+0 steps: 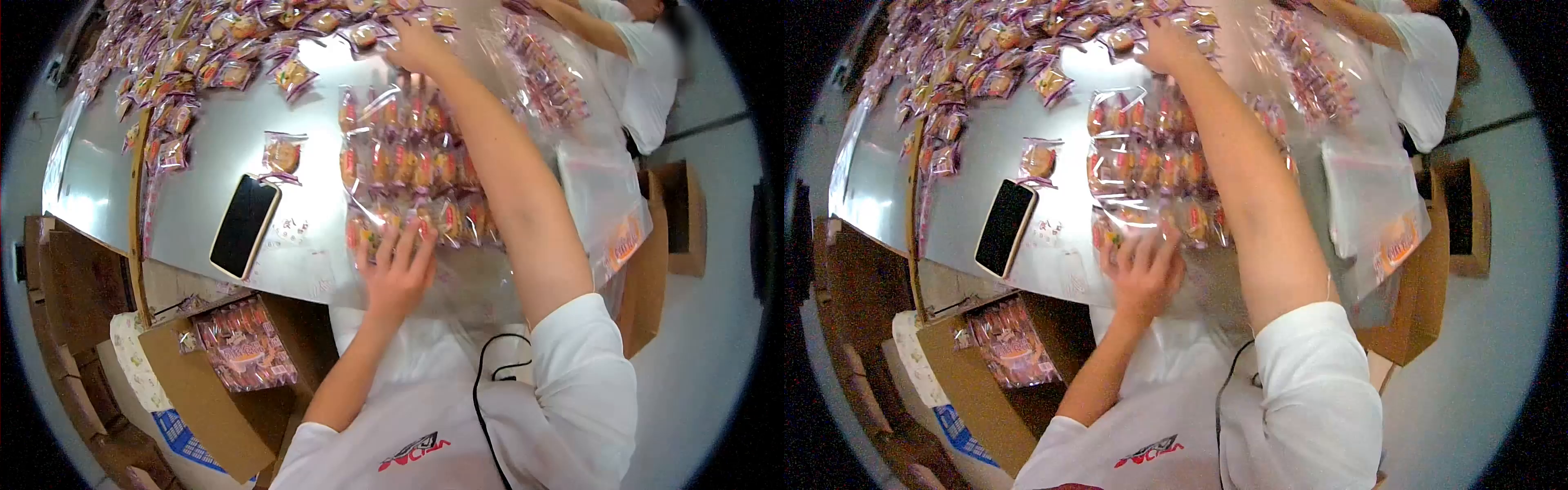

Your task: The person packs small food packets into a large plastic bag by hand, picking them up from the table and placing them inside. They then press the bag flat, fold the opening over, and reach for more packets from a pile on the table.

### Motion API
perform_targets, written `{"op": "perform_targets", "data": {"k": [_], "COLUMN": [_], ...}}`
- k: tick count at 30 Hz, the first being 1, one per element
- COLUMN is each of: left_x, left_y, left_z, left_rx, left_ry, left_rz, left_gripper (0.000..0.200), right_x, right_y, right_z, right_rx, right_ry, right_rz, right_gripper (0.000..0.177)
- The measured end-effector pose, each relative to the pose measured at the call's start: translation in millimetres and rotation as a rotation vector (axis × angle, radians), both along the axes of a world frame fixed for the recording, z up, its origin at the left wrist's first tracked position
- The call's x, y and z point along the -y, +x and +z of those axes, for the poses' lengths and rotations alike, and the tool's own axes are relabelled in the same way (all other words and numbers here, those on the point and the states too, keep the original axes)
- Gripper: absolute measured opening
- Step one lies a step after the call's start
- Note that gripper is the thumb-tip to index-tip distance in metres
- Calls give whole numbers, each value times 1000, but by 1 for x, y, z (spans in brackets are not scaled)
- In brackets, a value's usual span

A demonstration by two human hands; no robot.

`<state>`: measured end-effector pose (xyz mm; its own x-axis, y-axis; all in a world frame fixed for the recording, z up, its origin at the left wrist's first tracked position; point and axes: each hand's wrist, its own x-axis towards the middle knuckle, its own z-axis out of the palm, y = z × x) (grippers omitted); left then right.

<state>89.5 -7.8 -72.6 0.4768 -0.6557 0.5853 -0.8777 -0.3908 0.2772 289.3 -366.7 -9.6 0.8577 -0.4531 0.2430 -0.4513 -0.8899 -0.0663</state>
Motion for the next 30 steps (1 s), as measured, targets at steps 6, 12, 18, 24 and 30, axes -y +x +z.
{"op": "perform_targets", "data": {"k": [6, 12, 18, 24, 30], "left_x": [4, 2, 6, 4, 3], "left_y": [1, 4, 1, 1, -1], "left_z": [-2, 1, 2, 3, 0], "left_rx": [23, 51, -32, -96, -92], "left_ry": [5, 37, -25, -13, -18], "left_rz": [19, 22, 17, -10, 0], "left_gripper": [42, 37, 41, 42, 44], "right_x": [9, -2, -2, -51, -138], "right_y": [46, 50, 3, -127, -307], "right_z": [3, -20, 7, 75, 68], "right_rx": [-51, -163, 152, 480, 444], "right_ry": [113, 205, 246, 134, 631], "right_rz": [141, 64, 293, 595, 409], "right_gripper": [108, 97, 69, 58, 65]}}
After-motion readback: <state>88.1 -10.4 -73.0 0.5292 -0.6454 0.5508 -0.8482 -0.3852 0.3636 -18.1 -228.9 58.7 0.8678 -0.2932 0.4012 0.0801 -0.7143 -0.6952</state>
